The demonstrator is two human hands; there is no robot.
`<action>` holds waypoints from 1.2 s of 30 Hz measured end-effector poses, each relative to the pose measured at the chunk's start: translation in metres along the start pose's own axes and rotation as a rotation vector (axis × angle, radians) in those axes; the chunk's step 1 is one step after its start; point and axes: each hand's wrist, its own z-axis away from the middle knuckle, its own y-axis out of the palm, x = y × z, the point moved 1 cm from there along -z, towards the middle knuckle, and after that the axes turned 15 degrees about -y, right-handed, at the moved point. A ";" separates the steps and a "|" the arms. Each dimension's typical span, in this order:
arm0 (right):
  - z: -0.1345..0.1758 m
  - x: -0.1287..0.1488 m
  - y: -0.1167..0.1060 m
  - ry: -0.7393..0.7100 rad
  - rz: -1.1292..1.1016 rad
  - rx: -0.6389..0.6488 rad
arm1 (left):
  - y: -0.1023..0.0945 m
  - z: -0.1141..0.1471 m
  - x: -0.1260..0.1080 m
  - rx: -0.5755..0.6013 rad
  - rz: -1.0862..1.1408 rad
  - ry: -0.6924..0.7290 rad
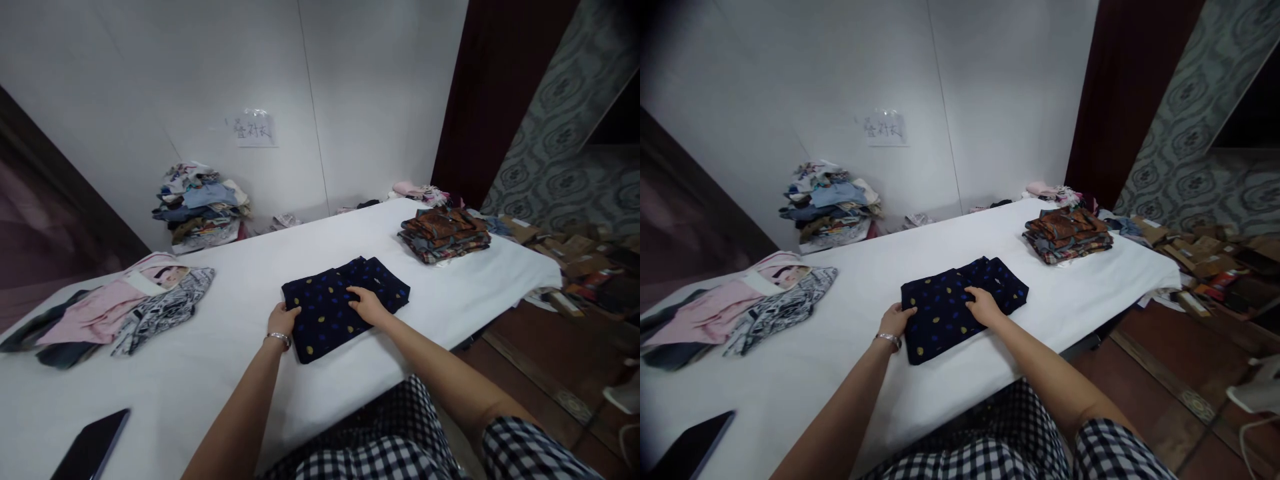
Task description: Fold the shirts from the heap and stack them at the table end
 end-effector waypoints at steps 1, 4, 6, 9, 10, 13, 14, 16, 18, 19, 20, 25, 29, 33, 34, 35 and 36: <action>0.002 0.003 -0.001 -0.004 0.011 0.010 | -0.003 0.000 0.003 0.005 -0.011 -0.008; 0.015 0.019 -0.011 -0.072 -0.004 -0.027 | -0.017 -0.002 0.007 0.015 -0.060 -0.033; 0.032 0.030 -0.021 -0.022 -0.132 -0.093 | -0.030 -0.007 0.004 -0.058 -0.147 -0.005; 0.069 0.041 -0.031 0.298 -0.474 -0.149 | -0.043 -0.018 -0.012 -0.213 -0.336 0.171; 0.082 0.043 -0.032 0.416 -0.585 -0.169 | -0.043 -0.023 -0.020 -0.229 -0.382 0.250; 0.110 0.047 -0.034 0.645 -0.800 -0.275 | -0.023 -0.035 -0.045 -0.135 -0.433 0.433; 0.114 0.047 -0.034 0.683 -0.839 -0.310 | -0.011 -0.039 -0.053 -0.082 -0.447 0.464; 0.114 0.048 -0.032 0.720 -0.906 -0.347 | 0.015 -0.048 -0.068 0.039 -0.486 0.448; 0.108 0.050 -0.029 0.726 -0.969 -0.341 | 0.040 -0.058 -0.082 0.139 -0.524 0.377; 0.103 0.051 -0.027 0.726 -1.001 -0.325 | 0.050 -0.063 -0.088 0.171 -0.538 0.340; 0.099 0.053 -0.024 0.728 -1.035 -0.304 | 0.059 -0.068 -0.094 0.191 -0.547 0.308; 0.080 0.057 -0.006 0.758 -1.192 -0.203 | 0.082 -0.080 -0.113 0.252 -0.572 0.148; 0.069 0.049 0.012 0.760 -1.106 -0.218 | 0.080 -0.071 -0.123 0.324 -0.576 0.031; 0.056 0.046 0.019 0.648 -0.906 -0.355 | 0.056 -0.065 -0.139 0.441 -0.507 0.027; 0.049 0.050 0.017 0.588 -0.866 -0.370 | 0.046 -0.065 -0.145 0.520 -0.452 0.036; 0.039 0.055 0.012 0.522 -0.836 -0.372 | 0.035 -0.065 -0.152 0.601 -0.372 0.058; 0.027 0.061 0.004 0.450 -0.814 -0.361 | 0.024 -0.064 -0.161 0.668 -0.270 0.102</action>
